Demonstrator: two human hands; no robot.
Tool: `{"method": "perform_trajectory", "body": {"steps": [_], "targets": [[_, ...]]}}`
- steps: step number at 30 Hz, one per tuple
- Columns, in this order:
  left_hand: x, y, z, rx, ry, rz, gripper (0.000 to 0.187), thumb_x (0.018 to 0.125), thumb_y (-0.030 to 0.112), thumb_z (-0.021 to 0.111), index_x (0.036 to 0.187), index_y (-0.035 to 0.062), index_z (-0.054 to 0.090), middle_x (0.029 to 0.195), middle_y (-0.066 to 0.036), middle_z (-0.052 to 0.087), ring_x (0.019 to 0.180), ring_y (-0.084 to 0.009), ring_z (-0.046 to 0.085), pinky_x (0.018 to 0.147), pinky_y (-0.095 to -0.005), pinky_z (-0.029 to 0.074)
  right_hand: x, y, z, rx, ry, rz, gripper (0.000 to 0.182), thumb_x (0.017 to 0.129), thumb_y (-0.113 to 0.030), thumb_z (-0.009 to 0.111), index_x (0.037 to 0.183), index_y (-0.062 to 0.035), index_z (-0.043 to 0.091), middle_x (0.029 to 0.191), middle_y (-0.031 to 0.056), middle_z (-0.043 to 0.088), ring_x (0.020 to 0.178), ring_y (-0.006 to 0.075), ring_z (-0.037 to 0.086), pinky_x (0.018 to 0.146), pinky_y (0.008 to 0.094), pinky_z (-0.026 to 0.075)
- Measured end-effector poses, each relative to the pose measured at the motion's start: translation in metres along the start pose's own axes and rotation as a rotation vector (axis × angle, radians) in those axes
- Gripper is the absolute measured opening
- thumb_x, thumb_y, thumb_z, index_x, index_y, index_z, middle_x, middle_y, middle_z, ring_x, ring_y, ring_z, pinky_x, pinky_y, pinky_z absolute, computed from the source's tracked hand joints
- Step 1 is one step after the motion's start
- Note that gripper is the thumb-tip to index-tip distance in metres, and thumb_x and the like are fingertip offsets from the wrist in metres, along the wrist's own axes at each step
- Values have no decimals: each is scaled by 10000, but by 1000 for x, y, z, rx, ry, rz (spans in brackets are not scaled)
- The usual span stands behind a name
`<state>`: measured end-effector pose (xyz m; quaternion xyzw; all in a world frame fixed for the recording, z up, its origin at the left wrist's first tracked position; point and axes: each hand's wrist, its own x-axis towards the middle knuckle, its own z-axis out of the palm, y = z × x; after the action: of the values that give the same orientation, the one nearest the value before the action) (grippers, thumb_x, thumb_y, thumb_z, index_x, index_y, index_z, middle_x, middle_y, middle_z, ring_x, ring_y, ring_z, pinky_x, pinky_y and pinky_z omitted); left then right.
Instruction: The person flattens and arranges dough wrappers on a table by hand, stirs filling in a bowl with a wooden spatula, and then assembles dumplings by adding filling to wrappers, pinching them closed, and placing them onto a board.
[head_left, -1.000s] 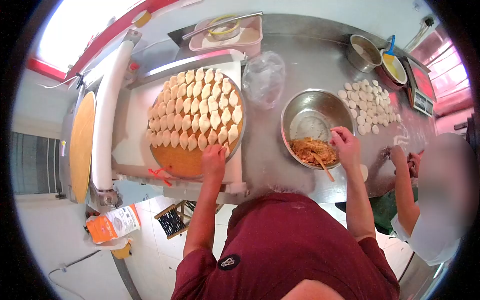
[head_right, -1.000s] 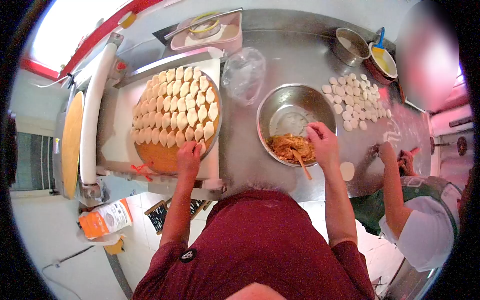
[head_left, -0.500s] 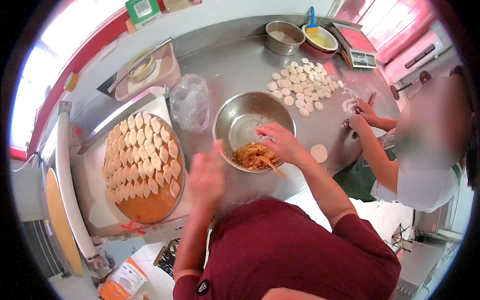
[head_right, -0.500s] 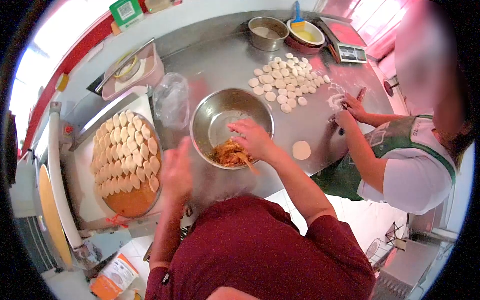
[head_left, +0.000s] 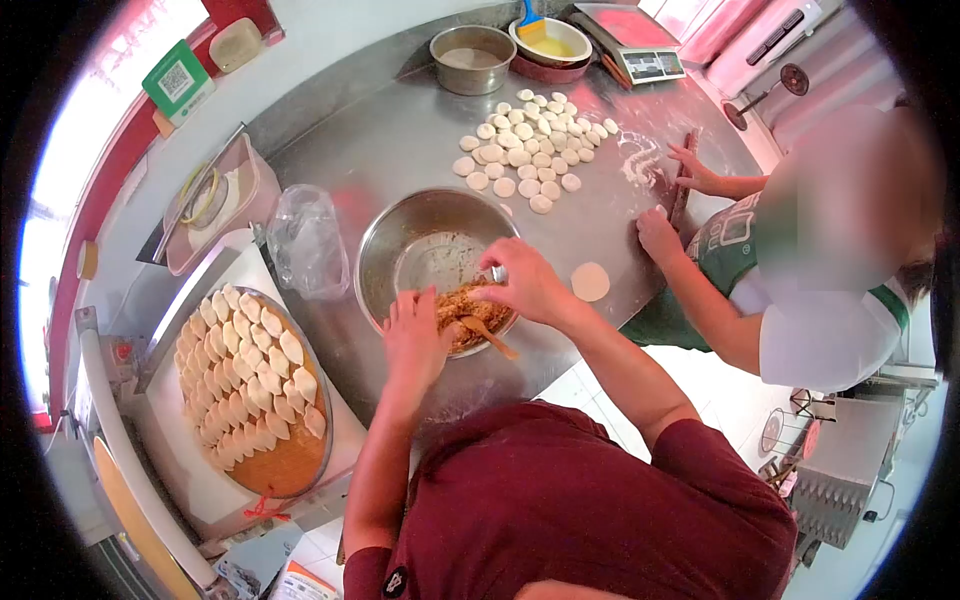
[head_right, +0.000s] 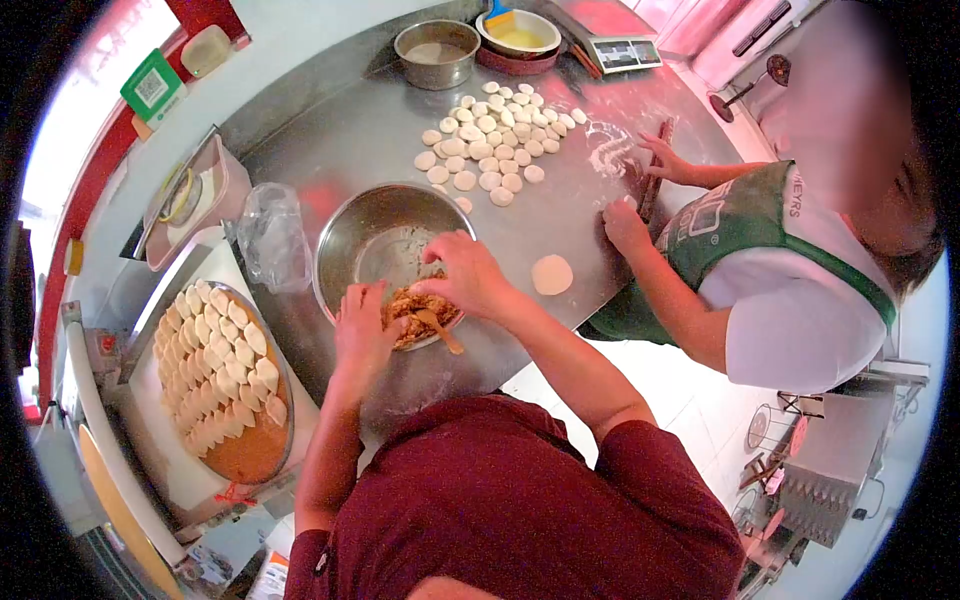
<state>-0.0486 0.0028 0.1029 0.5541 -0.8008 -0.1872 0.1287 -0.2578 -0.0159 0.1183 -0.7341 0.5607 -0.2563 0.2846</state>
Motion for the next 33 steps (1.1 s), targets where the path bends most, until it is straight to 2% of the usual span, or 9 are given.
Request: {"method": "perform_trajectory", "body": {"steps": [7, 11, 13, 17, 23, 26, 28, 29, 33], "targets": [[13, -26, 12, -1152, -176, -384, 474, 750, 15, 593, 1208, -23, 475, 1191, -108, 469, 1096, -244, 466, 894, -351, 413, 5, 13, 32, -430, -167, -134, 314, 724, -147, 600, 1037, -141, 628, 1087, 77, 501, 1052, 264, 453, 867, 424, 381], [10, -39, 9, -1838, -263, -400, 494, 733, -50, 532, 1223, -40, 469, 1272, -126, 467, 1156, -235, 447, 943, -359, 387, 4, -12, 38, -392, 51, -264, 416, 748, -130, 565, 1158, -201, 576, 1278, 61, 423, 1193, 280, 382, 966, 481, 315], [13, -34, -7, -1941, -302, -380, 481, 739, -43, 518, 1218, -35, 477, 1255, -122, 485, 1167, -228, 441, 960, -360, 373, 1, -15, 44, -529, 86, -493, 433, 790, -164, 528, 1221, -206, 534, 1354, 81, 384, 1268, 307, 333, 1020, 508, 265], [8, -43, -23, -1999, -255, -412, 474, 732, -39, 543, 1203, -35, 491, 1218, -114, 518, 1168, -220, 443, 975, -358, 364, 10, 12, 41, -595, -134, -268, 398, 802, -203, 534, 1199, -173, 547, 1401, 83, 341, 1305, 295, 304, 1062, 530, 182], [20, -25, -13, -1169, 53, -536, 440, 694, -18, 623, 1120, -57, 519, 1289, -148, 461, 1267, -264, 341, 1029, -379, 281, 33, -7, 36, -260, -232, -165, 342, 799, -213, 540, 1123, -123, 600, 1357, 93, 395, 1259, 287, 363, 1039, 544, 206], [21, -32, 9, -225, 33, -58, 489, 683, -29, 611, 1162, 0, 521, 1291, -185, 452, 1291, -336, 301, 1040, -414, 276, 29, 27, 73, -404, -150, -229, 336, 784, -197, 559, 1108, -120, 599, 1295, 93, 445, 1212, 265, 401, 1014, 501, 254], [25, -26, 11, -185, 88, 52, 535, 655, -50, 591, 1170, 88, 550, 1373, -187, 347, 1315, -370, 244, 1063, -436, 243, 22, 26, 72, -522, -168, -376, 337, 798, -194, 535, 1127, -157, 599, 1239, 89, 491, 1185, 256, 420, 1000, 472, 276], [22, -13, 2, -194, 109, 40, 539, 655, -40, 594, 1172, 106, 557, 1398, -178, 314, 1324, -364, 228, 1069, -445, 229, 22, 15, 61, -581, -164, -359, 365, 813, -192, 508, 1160, -272, 589, 1170, 76, 536, 1141, 242, 446, 957, 437, 308], [18, 8, -10, 80, -47, 148, 547, 670, 10, 606, 1203, 118, 545, 1454, -146, 217, 1350, -341, 175, 1080, -489, 175, 20, 14, 44, -584, -308, -312, 384, 798, -185, 531, 1157, -312, 577, 1070, 52, 551, 1049, 210, 484, 877, 418, 336]]}}
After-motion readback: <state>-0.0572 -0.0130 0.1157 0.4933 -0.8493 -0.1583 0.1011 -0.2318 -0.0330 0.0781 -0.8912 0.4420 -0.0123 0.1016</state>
